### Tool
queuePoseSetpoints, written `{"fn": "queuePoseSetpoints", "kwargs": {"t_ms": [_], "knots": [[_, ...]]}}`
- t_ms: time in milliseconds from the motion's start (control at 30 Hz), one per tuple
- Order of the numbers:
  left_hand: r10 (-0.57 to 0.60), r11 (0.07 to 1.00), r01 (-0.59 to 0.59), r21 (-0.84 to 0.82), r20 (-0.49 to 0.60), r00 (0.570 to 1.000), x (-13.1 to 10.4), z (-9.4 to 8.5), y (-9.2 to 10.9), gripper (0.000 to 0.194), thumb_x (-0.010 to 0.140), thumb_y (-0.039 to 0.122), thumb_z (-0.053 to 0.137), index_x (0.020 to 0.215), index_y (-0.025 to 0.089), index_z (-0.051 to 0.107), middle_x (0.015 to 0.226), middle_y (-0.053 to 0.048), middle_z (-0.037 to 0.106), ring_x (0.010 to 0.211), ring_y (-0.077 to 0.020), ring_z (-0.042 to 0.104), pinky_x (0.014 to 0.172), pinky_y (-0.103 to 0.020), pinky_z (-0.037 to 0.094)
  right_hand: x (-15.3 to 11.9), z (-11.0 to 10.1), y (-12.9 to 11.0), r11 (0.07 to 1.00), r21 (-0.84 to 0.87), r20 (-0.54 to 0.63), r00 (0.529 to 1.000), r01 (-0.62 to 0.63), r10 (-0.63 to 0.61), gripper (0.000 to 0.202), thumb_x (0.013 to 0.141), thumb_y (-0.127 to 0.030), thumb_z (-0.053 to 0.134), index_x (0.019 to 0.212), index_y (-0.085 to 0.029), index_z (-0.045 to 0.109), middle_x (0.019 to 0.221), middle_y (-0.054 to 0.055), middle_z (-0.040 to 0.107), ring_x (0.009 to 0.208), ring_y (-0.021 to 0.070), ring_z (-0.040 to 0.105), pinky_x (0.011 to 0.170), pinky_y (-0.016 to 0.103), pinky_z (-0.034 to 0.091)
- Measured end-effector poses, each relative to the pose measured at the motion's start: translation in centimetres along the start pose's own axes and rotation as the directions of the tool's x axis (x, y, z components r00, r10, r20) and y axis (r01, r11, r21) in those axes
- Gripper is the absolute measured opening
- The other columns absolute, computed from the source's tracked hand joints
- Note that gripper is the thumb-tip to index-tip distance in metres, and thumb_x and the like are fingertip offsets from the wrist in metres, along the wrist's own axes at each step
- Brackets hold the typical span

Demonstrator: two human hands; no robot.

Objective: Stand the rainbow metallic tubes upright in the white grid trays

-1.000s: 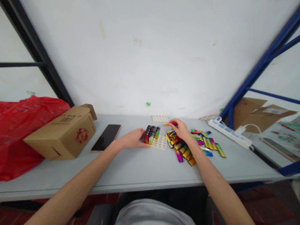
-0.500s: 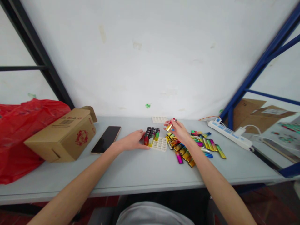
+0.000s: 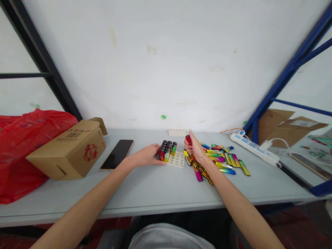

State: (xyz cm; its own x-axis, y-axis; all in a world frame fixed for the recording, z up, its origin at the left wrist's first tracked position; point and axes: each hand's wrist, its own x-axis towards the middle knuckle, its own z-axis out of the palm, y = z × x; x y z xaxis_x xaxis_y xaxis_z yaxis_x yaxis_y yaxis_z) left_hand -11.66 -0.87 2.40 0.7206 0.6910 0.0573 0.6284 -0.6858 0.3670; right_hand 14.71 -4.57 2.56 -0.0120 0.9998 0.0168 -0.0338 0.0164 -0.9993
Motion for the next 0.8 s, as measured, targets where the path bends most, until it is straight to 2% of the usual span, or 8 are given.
{"fn": "queuePoseSetpoints", "kwargs": {"t_ms": [67,200,333,600,800], "knots": [[-0.004,1.0,0.004,-0.013,-0.004,1.0,0.0,0.0,0.1,0.061,0.076,0.074,0.072,0.1,0.019,0.066,0.108,-0.012,0.068,0.098,-0.0326,0.067,0.09,-0.041,0.053,0.1,0.3,0.3,1.0,-0.007,-0.022,1.0,-0.007,0.006,0.07,0.086,-0.089,0.042,0.061,-0.025,0.033,0.052,-0.009,0.018,0.044,0.0071,0.011,0.041,0.023,0.008],[0.013,0.999,-0.013,-0.031,-0.006,1.0,0.0,-0.1,0.1,0.061,0.076,0.075,0.071,0.099,0.019,0.066,0.106,-0.012,0.068,0.096,-0.0319,0.066,0.09,-0.041,0.054,0.2,0.7,0.9,0.999,-0.051,-0.086,0.996,0.007,-0.011,0.064,0.091,-0.076,0.045,0.056,-0.026,0.029,0.049,-0.007,0.019,0.044,0.0082,0.012,0.041,0.025,0.009],[0.041,0.998,-0.041,-0.04,0.003,0.999,0.0,-0.2,0.1,0.062,0.078,0.073,0.071,0.105,0.018,0.066,0.107,-0.011,0.067,0.098,-0.0307,0.065,0.092,-0.04,0.053,0.2,0.9,1.2,0.996,-0.09,-0.067,0.997,0.024,-0.03,0.056,0.093,-0.066,0.046,0.056,-0.026,0.031,0.047,-0.005,0.025,0.043,0.0091,0.015,0.041,0.026,0.012],[0.031,0.999,-0.032,-0.033,-0.028,0.999,0.1,0.2,-0.3,0.061,0.076,0.075,0.072,0.098,0.018,0.066,0.104,-0.011,0.068,0.094,-0.0304,0.065,0.089,-0.041,0.054,0.2,1.1,0.7,0.999,-0.033,-0.103,0.994,0.031,-0.034,0.058,0.09,-0.07,0.047,0.055,-0.025,0.034,0.045,-0.007,0.026,0.041,0.0077,0.018,0.04,0.024,0.013],[0.033,0.999,-0.033,-0.022,-0.02,0.999,0.0,0.1,-0.2,0.06,0.077,0.075,0.071,0.097,0.018,0.066,0.103,-0.011,0.067,0.094,-0.0305,0.065,0.088,-0.041,0.054,0.0,1.3,0.8,0.991,-0.094,-0.091,0.99,0.096,-0.104,0.05,0.09,-0.056,0.045,0.052,-0.024,0.036,0.044,-0.006,0.026,0.04,0.0075,0.019,0.04,0.023,0.014]]}}
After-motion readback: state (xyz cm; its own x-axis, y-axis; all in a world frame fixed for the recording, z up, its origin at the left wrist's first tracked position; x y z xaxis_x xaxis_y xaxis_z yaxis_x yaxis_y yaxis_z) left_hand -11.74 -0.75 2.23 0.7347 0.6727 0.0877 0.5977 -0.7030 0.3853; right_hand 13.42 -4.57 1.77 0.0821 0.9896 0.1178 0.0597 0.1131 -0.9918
